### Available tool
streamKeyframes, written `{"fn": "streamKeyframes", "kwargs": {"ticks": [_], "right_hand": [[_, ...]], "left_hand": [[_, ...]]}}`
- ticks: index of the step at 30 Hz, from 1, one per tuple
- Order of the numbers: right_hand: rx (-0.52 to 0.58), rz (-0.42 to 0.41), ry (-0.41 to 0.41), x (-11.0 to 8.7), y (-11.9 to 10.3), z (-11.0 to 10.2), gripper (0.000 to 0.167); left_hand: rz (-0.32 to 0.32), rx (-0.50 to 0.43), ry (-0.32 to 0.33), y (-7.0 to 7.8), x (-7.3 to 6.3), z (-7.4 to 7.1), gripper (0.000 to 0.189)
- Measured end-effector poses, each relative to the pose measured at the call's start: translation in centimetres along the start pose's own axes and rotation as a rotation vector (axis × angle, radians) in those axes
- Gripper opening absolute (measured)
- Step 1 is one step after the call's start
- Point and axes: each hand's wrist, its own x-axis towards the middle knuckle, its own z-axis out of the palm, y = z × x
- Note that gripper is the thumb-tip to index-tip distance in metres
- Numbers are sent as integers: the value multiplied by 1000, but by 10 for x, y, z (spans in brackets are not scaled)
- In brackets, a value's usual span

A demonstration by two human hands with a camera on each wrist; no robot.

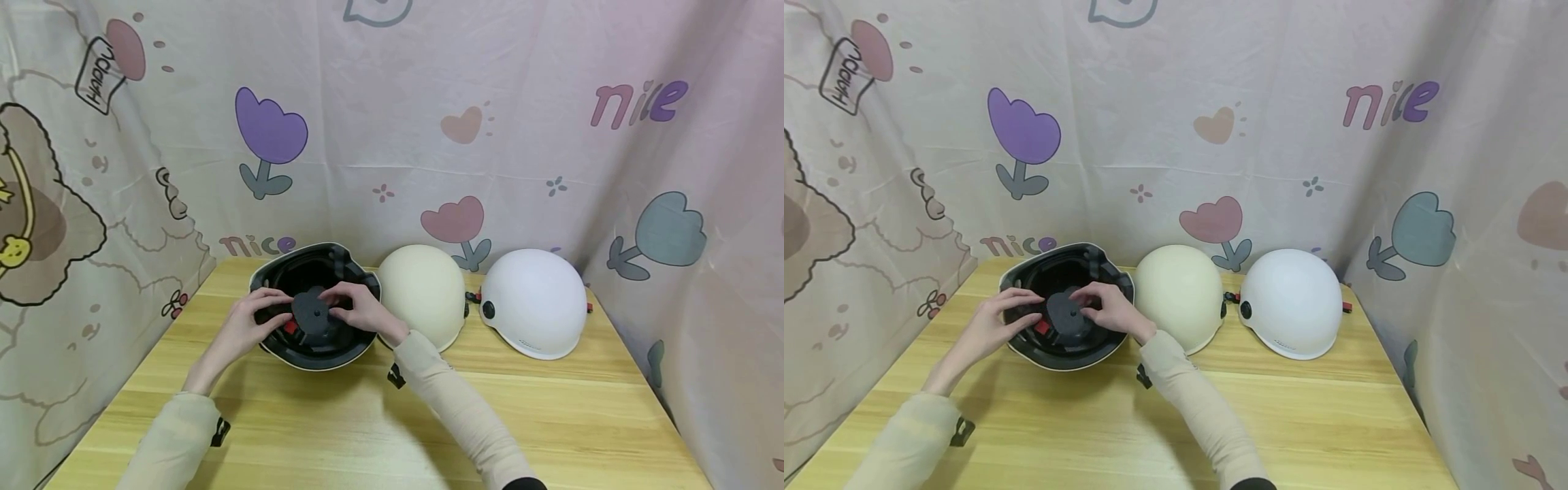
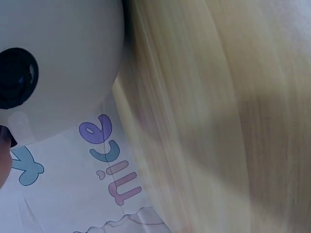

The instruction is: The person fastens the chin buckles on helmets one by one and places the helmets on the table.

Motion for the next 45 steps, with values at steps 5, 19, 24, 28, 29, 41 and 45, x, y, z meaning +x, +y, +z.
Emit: {"fn": "streamKeyframes", "kwargs": {"ticks": [5, 19, 24, 28, 29, 41, 45], "right_hand": [[-13, -41, 23, -5, -2, 0, 25], [-51, -140, 95, -15, 0, -5, 17], [-123, -153, 179, -19, 3, -6, 16], [-194, -179, 240, -20, 6, -5, 14], [-209, -186, 253, -21, 7, -5, 14], [-239, -26, 396, -26, 12, 1, 29], [-247, 46, 364, -28, 12, 2, 42]], "left_hand": [[-9, -48, 23, -2, -6, 1, 23], [-75, -138, 134, -6, -23, 1, 25], [-107, -141, 138, -6, -29, -2, 23], [-110, -150, 135, -7, -33, -5, 24], [-111, -153, 132, -8, -33, -5, 24], [-178, -219, 52, -9, -41, -9, 33], [-218, -229, -15, -10, -44, -10, 46]]}}
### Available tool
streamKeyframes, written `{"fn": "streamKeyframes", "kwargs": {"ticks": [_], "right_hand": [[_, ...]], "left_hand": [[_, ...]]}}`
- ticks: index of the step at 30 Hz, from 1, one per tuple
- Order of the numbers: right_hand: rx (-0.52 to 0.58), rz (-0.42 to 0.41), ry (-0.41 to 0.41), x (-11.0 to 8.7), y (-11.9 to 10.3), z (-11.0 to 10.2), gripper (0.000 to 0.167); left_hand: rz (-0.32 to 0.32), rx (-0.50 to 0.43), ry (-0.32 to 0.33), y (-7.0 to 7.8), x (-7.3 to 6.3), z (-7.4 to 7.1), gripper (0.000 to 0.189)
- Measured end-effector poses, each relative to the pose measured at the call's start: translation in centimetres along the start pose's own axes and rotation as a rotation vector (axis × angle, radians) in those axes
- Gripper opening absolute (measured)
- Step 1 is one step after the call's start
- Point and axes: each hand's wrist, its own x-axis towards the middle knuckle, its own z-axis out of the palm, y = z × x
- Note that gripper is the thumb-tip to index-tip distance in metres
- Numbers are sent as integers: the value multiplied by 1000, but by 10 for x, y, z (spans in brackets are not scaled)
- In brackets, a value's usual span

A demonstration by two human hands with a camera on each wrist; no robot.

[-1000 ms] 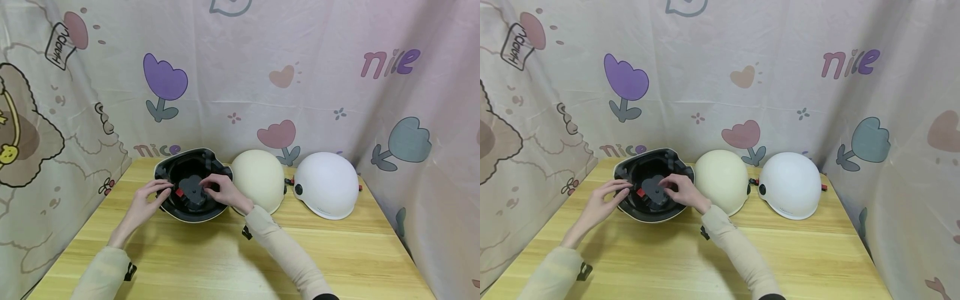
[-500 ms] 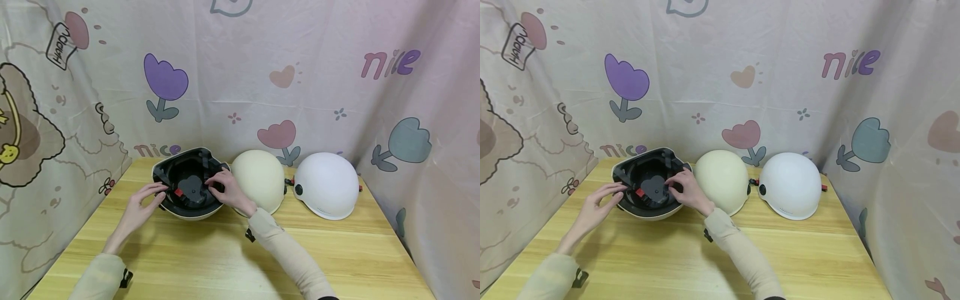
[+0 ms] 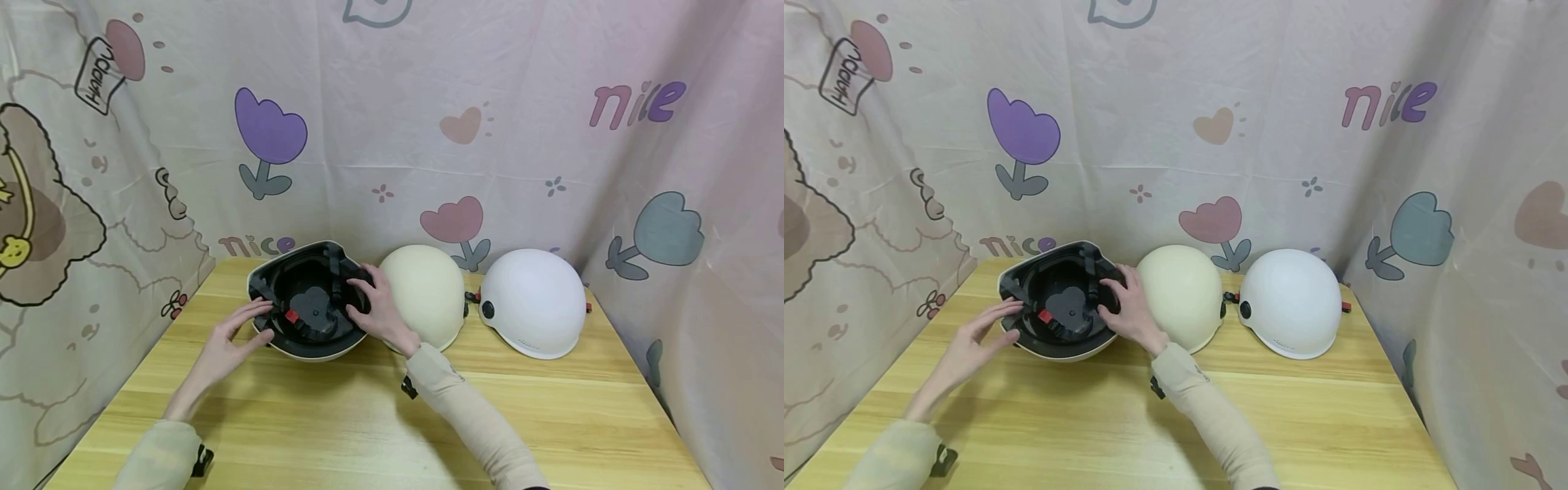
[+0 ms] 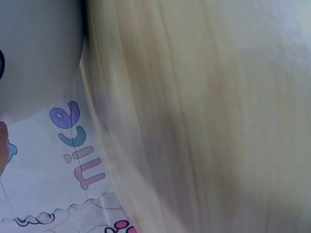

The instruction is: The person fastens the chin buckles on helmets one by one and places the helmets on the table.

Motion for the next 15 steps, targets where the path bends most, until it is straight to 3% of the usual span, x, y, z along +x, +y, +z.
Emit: {"fn": "streamKeyframes", "kwargs": {"ticks": [8, 15], "right_hand": [[-45, 75, -32, -3, -4, 0, 61], [-81, 152, -82, -5, -8, 0, 64]], "left_hand": [[-77, 14, -33, -4, -5, -1, 63], [-124, 15, 56, -3, -7, -1, 61]]}}
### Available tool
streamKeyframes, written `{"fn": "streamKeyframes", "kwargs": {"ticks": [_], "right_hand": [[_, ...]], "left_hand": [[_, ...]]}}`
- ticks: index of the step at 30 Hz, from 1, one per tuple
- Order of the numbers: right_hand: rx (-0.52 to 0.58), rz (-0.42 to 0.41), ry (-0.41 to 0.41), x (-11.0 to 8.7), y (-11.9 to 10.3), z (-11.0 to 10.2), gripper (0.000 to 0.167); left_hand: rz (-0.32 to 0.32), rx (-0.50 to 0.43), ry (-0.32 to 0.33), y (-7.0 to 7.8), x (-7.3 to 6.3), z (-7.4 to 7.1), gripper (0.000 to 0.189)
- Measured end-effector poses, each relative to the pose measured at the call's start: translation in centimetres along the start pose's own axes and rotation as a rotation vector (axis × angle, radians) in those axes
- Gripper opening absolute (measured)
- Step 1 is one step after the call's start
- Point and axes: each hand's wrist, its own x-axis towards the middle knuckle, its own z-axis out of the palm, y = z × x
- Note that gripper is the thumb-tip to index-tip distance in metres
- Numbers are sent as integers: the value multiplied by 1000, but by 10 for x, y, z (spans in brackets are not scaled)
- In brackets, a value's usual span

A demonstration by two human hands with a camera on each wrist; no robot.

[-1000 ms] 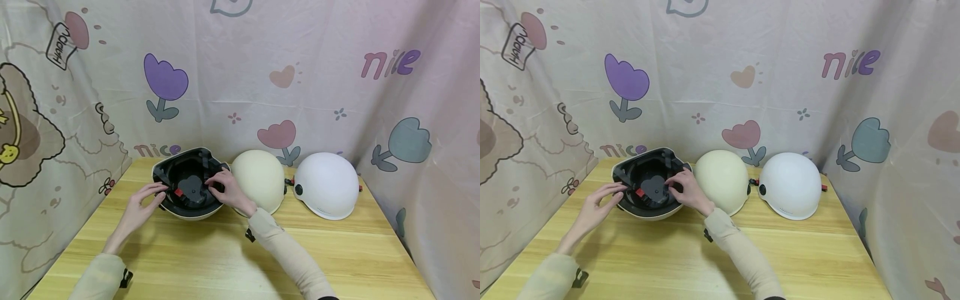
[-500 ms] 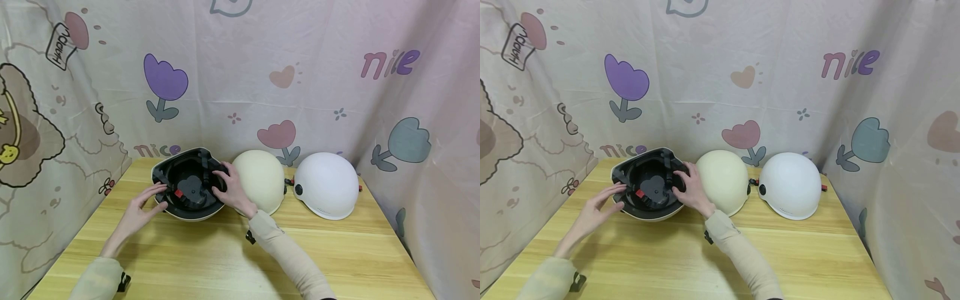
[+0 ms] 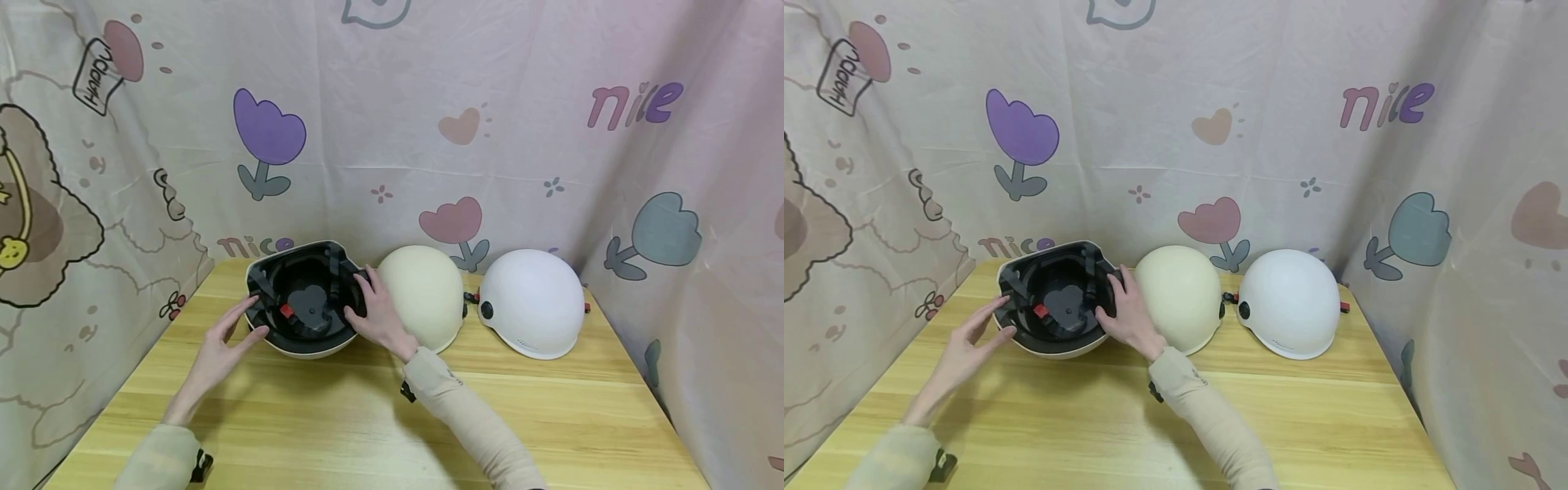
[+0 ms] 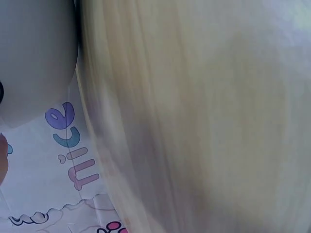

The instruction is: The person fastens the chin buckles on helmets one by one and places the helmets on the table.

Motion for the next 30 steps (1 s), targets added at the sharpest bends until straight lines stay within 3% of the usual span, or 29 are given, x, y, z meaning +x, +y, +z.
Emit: {"fn": "streamKeyframes", "kwargs": {"ticks": [7, 20, 30], "right_hand": [[-21, 6, -13, -2, -4, 0, 67], [-40, 24, -30, -4, -4, 1, 77], [-27, 66, -59, -7, -4, 1, 73]], "left_hand": [[-2, 0, 66, 2, 0, 2, 62], [-17, -159, 61, -3, 3, 6, 69], [-43, -144, 33, -1, 5, 6, 67]]}}
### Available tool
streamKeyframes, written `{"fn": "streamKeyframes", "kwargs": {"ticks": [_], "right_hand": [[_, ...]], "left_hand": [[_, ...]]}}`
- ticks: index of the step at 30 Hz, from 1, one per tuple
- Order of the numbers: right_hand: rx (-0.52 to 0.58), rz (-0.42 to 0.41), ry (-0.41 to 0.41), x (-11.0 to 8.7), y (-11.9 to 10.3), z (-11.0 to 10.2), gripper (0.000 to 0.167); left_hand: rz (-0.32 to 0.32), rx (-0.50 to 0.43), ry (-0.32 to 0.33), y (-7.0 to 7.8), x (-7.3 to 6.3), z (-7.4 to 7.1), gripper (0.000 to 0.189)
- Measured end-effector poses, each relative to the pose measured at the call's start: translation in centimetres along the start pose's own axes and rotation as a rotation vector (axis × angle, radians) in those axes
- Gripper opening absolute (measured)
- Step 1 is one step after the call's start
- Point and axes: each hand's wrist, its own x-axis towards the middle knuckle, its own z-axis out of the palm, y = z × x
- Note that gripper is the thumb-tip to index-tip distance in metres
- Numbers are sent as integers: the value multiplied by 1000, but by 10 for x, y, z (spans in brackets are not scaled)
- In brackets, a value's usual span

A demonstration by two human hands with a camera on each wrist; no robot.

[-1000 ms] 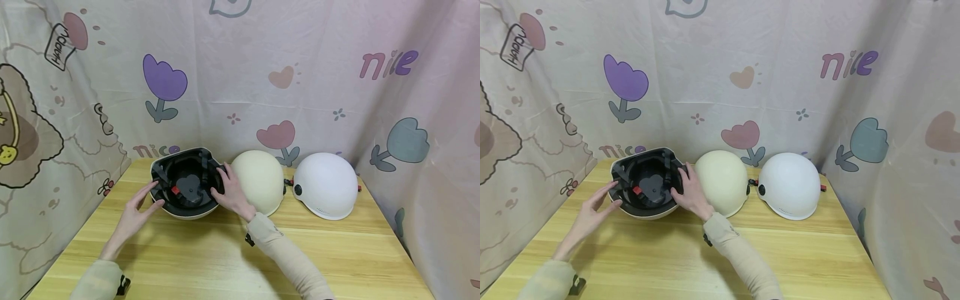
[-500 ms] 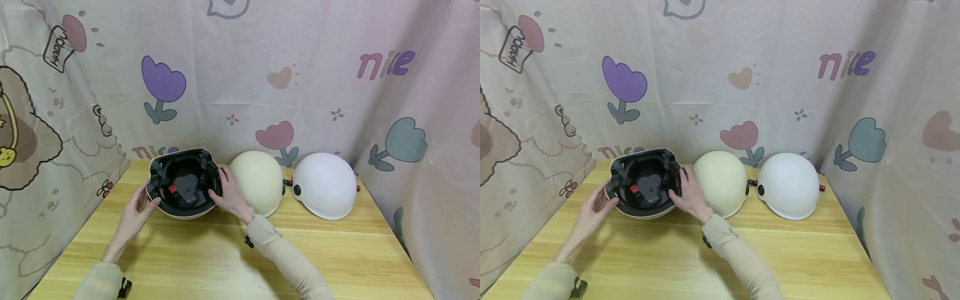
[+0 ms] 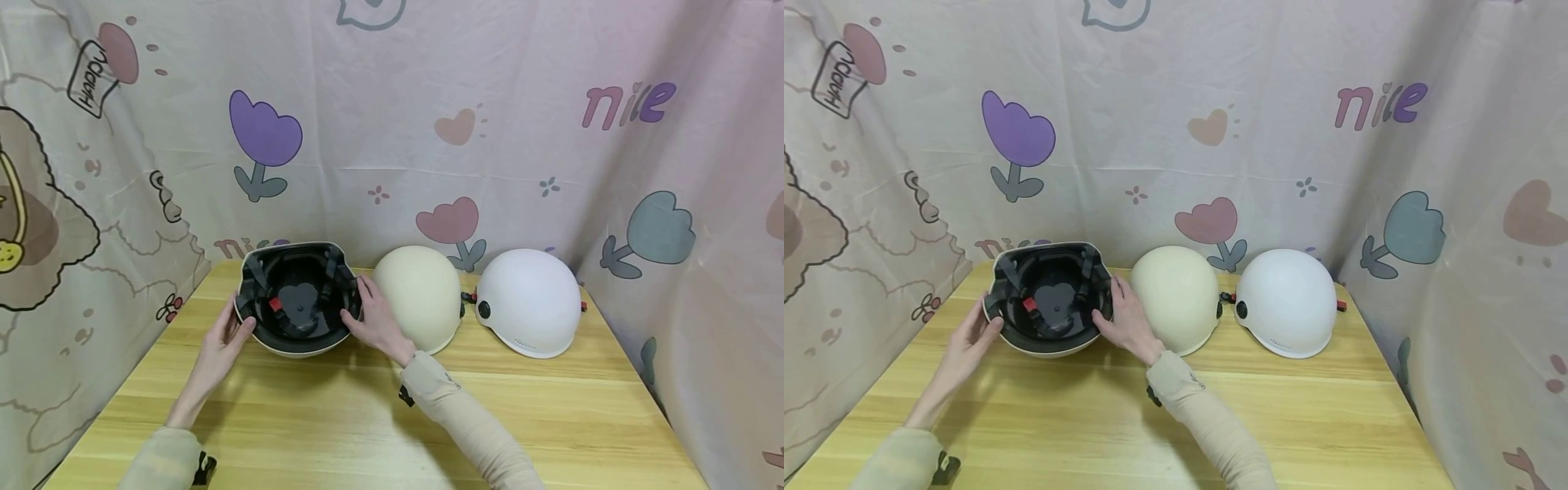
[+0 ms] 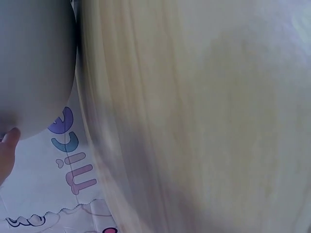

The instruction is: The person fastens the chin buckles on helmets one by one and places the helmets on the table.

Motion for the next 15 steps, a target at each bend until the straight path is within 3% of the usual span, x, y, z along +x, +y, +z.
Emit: {"fn": "streamKeyframes", "kwargs": {"ticks": [8, 15], "right_hand": [[-12, 37, -39, -2, -1, 2, 71], [22, 82, -70, -4, -2, 3, 72]], "left_hand": [[-59, 3, -88, 3, -3, -2, 85], [-52, -16, -146, 5, -4, -2, 94]]}}
